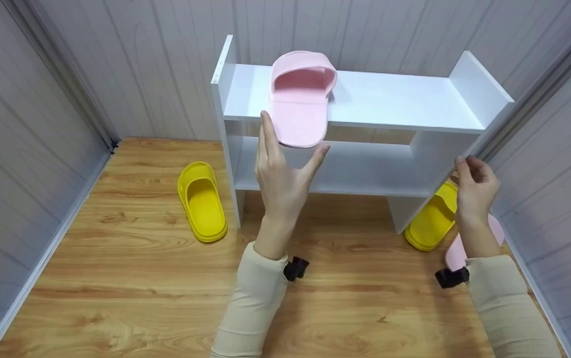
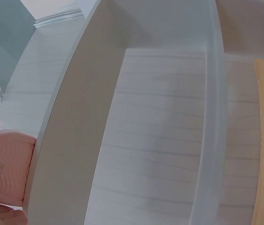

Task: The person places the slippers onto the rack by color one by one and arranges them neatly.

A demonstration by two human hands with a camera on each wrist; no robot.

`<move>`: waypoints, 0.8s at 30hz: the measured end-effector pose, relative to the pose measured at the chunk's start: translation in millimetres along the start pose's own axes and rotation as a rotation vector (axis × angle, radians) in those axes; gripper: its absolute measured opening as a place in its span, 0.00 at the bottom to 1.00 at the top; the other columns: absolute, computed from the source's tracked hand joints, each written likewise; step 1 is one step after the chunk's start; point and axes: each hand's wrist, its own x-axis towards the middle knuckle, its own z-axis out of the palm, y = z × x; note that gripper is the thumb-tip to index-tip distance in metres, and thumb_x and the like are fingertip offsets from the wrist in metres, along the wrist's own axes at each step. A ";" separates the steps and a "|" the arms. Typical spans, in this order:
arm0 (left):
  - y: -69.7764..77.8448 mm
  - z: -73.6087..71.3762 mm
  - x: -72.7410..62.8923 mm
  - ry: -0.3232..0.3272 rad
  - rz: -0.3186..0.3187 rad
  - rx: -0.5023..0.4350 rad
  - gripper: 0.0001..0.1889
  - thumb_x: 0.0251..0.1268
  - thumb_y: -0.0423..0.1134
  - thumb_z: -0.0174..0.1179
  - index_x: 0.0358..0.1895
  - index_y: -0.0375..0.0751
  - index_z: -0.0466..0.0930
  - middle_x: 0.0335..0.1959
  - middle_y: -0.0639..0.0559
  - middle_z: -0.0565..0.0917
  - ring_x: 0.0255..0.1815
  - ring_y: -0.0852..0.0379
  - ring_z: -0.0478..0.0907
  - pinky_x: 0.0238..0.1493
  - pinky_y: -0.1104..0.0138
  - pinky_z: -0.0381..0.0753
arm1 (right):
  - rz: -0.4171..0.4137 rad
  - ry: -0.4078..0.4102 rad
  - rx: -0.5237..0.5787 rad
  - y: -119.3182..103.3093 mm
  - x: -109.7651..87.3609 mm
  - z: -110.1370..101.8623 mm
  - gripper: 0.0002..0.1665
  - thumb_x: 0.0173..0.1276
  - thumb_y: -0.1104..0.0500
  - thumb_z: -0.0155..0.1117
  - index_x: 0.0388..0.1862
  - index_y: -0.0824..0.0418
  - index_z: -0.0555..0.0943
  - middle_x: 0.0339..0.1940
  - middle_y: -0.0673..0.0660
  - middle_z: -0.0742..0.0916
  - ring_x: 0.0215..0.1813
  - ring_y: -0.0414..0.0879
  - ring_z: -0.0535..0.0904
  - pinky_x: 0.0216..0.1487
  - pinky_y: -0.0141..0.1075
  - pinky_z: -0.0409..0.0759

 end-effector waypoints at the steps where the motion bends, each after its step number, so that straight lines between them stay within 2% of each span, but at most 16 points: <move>1: -0.4 -0.9 -0.7 0.004 0.009 -0.009 0.52 0.42 0.60 0.64 0.64 0.26 0.51 0.62 0.37 0.61 0.62 0.54 0.57 0.60 0.67 0.55 | 0.004 0.002 0.000 -0.1 0.1 -0.2 0.11 0.55 0.63 0.65 0.35 0.67 0.78 0.31 0.58 0.77 0.34 0.45 0.73 0.34 0.25 0.76; 7: -4.9 -9.5 -6.2 0.042 0.074 -0.064 0.50 0.42 0.54 0.67 0.63 0.25 0.54 0.61 0.36 0.62 0.63 0.53 0.57 0.60 0.64 0.56 | 0.013 -0.002 -0.030 0.4 0.4 -1.3 0.13 0.55 0.61 0.65 0.38 0.66 0.78 0.33 0.58 0.77 0.35 0.45 0.73 0.35 0.25 0.76; 15: -17.5 -25.2 -8.4 0.142 0.245 -0.193 0.40 0.49 0.50 0.64 0.59 0.24 0.61 0.58 0.37 0.67 0.59 0.50 0.62 0.59 0.58 0.60 | 0.013 0.000 -0.042 2.0 -1.0 -3.4 0.15 0.55 0.60 0.65 0.40 0.67 0.77 0.34 0.58 0.77 0.36 0.45 0.73 0.36 0.26 0.76; 20: -35.6 -37.9 -8.0 0.205 0.228 -0.202 0.29 0.50 0.38 0.64 0.55 0.27 0.65 0.52 0.41 0.71 0.54 0.50 0.66 0.55 0.59 0.64 | 0.023 -0.012 -0.089 3.4 -1.8 -5.8 0.19 0.55 0.56 0.65 0.43 0.66 0.77 0.37 0.58 0.77 0.39 0.45 0.73 0.39 0.26 0.75; 24: -48.8 -48.8 -6.8 0.230 0.144 -0.188 0.25 0.48 0.27 0.62 0.52 0.24 0.66 0.49 0.38 0.70 0.51 0.47 0.66 0.51 0.60 0.65 | 0.016 -0.012 -0.093 5.0 -2.0 -6.6 0.18 0.55 0.57 0.65 0.42 0.66 0.77 0.36 0.58 0.77 0.38 0.45 0.73 0.38 0.26 0.75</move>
